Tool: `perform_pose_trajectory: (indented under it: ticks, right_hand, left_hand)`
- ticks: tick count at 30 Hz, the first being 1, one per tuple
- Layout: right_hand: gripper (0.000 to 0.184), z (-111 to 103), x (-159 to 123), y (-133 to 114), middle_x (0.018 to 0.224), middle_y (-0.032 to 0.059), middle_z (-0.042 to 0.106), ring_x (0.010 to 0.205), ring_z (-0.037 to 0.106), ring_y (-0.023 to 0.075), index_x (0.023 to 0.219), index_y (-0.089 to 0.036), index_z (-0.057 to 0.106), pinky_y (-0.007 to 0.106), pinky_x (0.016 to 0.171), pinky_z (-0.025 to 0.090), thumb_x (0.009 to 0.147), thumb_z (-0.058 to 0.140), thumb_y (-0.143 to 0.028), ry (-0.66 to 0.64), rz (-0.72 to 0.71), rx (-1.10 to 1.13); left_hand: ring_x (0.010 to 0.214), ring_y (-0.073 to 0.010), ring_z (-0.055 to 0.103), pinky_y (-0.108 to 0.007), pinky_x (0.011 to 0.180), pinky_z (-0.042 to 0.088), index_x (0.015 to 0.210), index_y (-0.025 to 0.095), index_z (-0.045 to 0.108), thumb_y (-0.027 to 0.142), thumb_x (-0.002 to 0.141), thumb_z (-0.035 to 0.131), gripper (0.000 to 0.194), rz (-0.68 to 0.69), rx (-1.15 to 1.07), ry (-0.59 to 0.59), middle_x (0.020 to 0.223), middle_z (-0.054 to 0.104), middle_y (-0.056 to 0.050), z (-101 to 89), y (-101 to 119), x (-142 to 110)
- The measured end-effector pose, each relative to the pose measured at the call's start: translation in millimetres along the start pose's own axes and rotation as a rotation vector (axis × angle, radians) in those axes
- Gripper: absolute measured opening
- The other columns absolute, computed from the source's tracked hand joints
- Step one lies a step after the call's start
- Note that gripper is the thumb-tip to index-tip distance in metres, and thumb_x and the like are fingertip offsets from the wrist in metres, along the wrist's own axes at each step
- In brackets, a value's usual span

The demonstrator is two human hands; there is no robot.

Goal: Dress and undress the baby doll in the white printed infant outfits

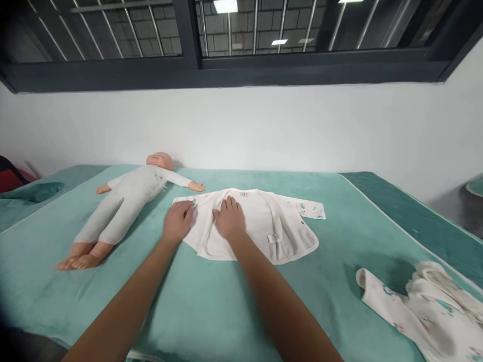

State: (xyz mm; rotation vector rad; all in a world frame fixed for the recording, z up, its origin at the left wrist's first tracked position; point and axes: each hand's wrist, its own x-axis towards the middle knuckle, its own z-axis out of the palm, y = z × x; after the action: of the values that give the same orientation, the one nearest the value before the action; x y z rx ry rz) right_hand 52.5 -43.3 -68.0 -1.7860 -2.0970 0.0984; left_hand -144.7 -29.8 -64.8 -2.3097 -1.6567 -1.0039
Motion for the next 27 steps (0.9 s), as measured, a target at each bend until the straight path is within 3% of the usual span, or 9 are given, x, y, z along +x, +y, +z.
perform_pose_trajectory:
  ticks: [4, 9, 12, 16, 20, 24, 27]
  right_hand:
    - [0.064, -10.0, -12.9, 27.2, 0.158, 0.0167, 0.03, 0.147, 0.024, 0.0268, 0.147, -0.005, 0.038, 0.043, 0.119, 0.019, 0.101, 0.023, -0.047, -0.015, -0.013, -0.015]
    - [0.063, -30.0, -26.5, 77.4, 0.157, 0.0179, 0.031, 0.147, 0.026, 0.0275, 0.147, -0.002, 0.038, 0.042, 0.118, 0.02, 0.101, 0.028, -0.043, -0.003, 0.106, -0.094]
    - [0.064, -34.3, -39.9, 84.8, 0.156, 0.0186, 0.032, 0.146, 0.026, 0.0284, 0.147, 0.0, 0.037, 0.041, 0.118, 0.021, 0.101, 0.028, -0.043, 0.008, 0.126, -0.121]
    - [0.065, -32.1, -61.3, 78.5, 0.157, 0.0188, 0.03, 0.147, 0.024, 0.0295, 0.147, -0.001, 0.037, 0.043, 0.118, 0.022, 0.1, 0.027, -0.045, 0.003, 0.133, -0.139]
    - [0.064, -29.9, -60.9, 69.3, 0.157, 0.0198, 0.03, 0.147, 0.024, 0.0303, 0.147, -0.003, 0.039, 0.045, 0.118, 0.022, 0.1, 0.029, -0.046, -0.021, 0.131, -0.101]
    - [0.062, -25.4, -12.0, 36.7, 0.156, 0.0204, 0.033, 0.147, 0.027, 0.028, 0.146, -0.003, 0.038, 0.042, 0.117, 0.026, 0.1, 0.029, -0.043, -0.062, 0.122, 0.089]
    - [0.06, -15.2, 44.6, -8.3, 0.154, 0.0196, 0.037, 0.144, 0.032, 0.0278, 0.145, -0.006, 0.038, 0.041, 0.114, 0.031, 0.1, 0.027, -0.045, -0.048, 0.095, 0.16]
  left_hand:
    - [0.113, -0.0231, 0.057, -0.037, 0.1, 0.042, 0.107, 0.021, 0.066, 0.03, 0.097, 0.038, 0.031, 0.084, 0.025, -0.086, 0.115, 0.069, -0.007, -4.5, 6.8, -11.7]
    - [0.109, -0.0232, 0.058, -0.037, 0.098, 0.043, 0.106, 0.02, 0.065, 0.027, 0.097, 0.038, 0.029, 0.081, 0.046, -0.092, 0.114, 0.068, -0.008, -10.6, 9.2, -17.3]
    - [0.108, -0.0235, 0.058, -0.037, 0.098, 0.043, 0.105, 0.02, 0.064, 0.023, 0.096, 0.038, 0.028, 0.061, 0.071, -0.101, 0.113, 0.068, -0.008, -11.5, 11.6, -18.6]
    - [0.11, -0.0251, 0.057, -0.04, 0.096, 0.043, 0.107, 0.02, 0.065, 0.02, 0.094, 0.038, 0.029, 0.086, 0.115, -0.186, 0.116, 0.066, -0.01, -15.4, 14.4, -19.9]
    - [0.109, -0.0257, 0.058, -0.04, 0.095, 0.042, 0.1, 0.023, 0.068, 0.023, 0.089, 0.051, 0.02, 0.203, 0.153, -0.344, 0.111, 0.068, -0.009, -40.9, 0.9, -12.6]
    - [0.108, -0.0278, 0.059, -0.042, 0.094, 0.043, 0.098, 0.022, 0.069, 0.025, 0.092, 0.045, 0.025, 0.159, 0.227, -0.359, 0.107, 0.069, -0.011, -85.6, -43.6, 5.7]
    - [0.128, -0.032, 0.047, -0.049, 0.103, 0.038, 0.115, 0.019, 0.064, 0.026, 0.094, 0.04, 0.032, 0.015, 0.34, -0.197, 0.131, 0.06, -0.015, -113.4, -91.9, 16.2]
